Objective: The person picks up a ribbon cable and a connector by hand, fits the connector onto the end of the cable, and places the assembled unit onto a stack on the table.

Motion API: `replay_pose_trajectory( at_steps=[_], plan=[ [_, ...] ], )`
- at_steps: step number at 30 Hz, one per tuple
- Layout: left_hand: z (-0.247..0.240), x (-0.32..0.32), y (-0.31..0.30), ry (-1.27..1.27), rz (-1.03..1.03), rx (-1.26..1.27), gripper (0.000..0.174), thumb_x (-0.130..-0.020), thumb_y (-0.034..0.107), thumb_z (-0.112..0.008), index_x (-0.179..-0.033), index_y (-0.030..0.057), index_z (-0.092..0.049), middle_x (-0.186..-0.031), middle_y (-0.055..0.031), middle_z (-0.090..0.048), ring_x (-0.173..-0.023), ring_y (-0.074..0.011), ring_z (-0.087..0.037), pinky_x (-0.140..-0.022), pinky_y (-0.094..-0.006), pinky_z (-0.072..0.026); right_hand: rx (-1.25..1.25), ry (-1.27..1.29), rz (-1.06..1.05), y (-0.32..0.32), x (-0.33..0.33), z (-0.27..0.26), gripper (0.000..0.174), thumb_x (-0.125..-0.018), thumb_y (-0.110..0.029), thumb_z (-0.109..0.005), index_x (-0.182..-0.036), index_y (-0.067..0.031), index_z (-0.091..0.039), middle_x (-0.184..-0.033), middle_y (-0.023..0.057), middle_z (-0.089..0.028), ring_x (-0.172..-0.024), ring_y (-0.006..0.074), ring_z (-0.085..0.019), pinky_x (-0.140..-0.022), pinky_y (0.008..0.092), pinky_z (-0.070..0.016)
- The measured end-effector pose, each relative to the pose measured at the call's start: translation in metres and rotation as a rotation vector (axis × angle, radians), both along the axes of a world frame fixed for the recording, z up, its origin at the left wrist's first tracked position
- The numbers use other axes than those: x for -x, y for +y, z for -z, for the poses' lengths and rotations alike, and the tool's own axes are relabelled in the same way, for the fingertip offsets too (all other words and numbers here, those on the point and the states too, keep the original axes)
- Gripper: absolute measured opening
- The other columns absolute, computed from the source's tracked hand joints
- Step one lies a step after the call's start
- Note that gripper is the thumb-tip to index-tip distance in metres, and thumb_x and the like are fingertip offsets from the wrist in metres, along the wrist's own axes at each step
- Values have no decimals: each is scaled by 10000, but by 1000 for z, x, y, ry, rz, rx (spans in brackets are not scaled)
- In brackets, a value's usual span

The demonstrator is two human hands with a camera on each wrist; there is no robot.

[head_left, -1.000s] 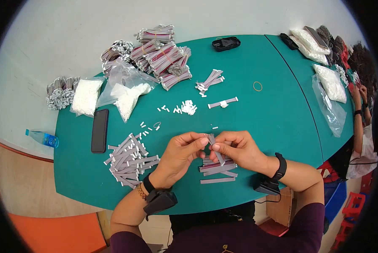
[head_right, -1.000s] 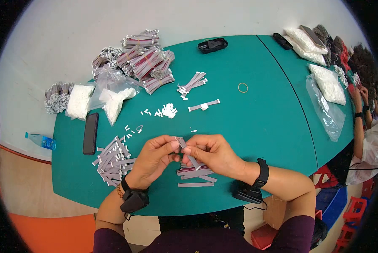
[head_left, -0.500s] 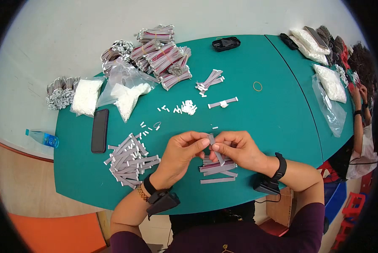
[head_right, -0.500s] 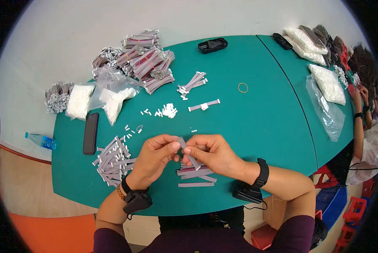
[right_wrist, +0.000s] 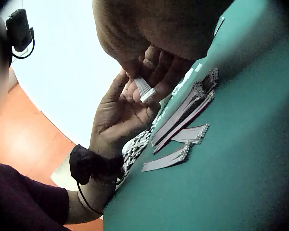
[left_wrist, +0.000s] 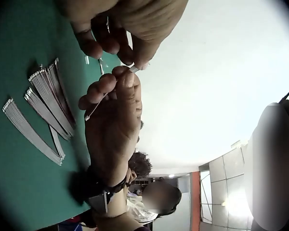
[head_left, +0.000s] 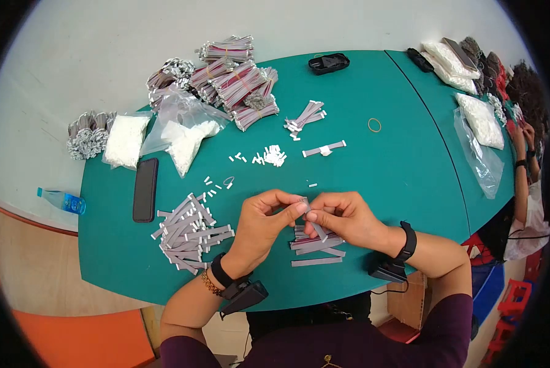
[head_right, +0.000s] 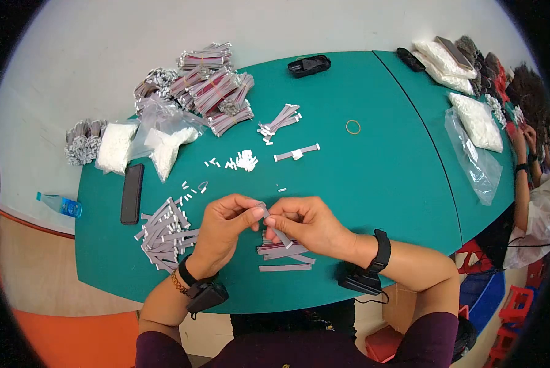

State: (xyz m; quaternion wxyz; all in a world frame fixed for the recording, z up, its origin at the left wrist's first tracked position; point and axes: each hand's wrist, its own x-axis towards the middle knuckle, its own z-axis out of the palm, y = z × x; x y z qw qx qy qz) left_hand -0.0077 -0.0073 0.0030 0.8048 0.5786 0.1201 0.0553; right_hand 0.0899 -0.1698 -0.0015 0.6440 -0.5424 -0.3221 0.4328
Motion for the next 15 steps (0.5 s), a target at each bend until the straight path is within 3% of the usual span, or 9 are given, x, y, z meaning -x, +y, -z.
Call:
replay_pose_trajectory(
  at_steps=[5,8,15],
  plan=[
    [-1,0,2,3,26,-9,150,-823,92,-677,-933,-7,-654,-833,-56,-648,-766,-86,-585,-681,-221,-470,43,28,-15,-1,0,-6,152,-929,-131,-536,-886,0,-600,-769,31,-642,-662,53,-555,-586,196,-436],
    [-2,0,0,27,6,-9,154,-809,84,-684,-928,-9,-651,-855,-54,-640,-701,-88,-541,-644,-212,-445,27,40,-26,-1,0,-5,145,-927,-122,-537,-882,2,-598,-765,30,-638,-669,54,-556,-587,196,-436],
    [0,-1,0,-13,-14,-73,125,-810,77,-677,-903,0,-644,-829,-40,-628,-706,-81,-538,-653,-207,-436,13,21,-18,-1,1,0,135,-925,-110,-538,-887,5,-597,-773,29,-634,-688,60,-566,-618,197,-450]
  ],
)
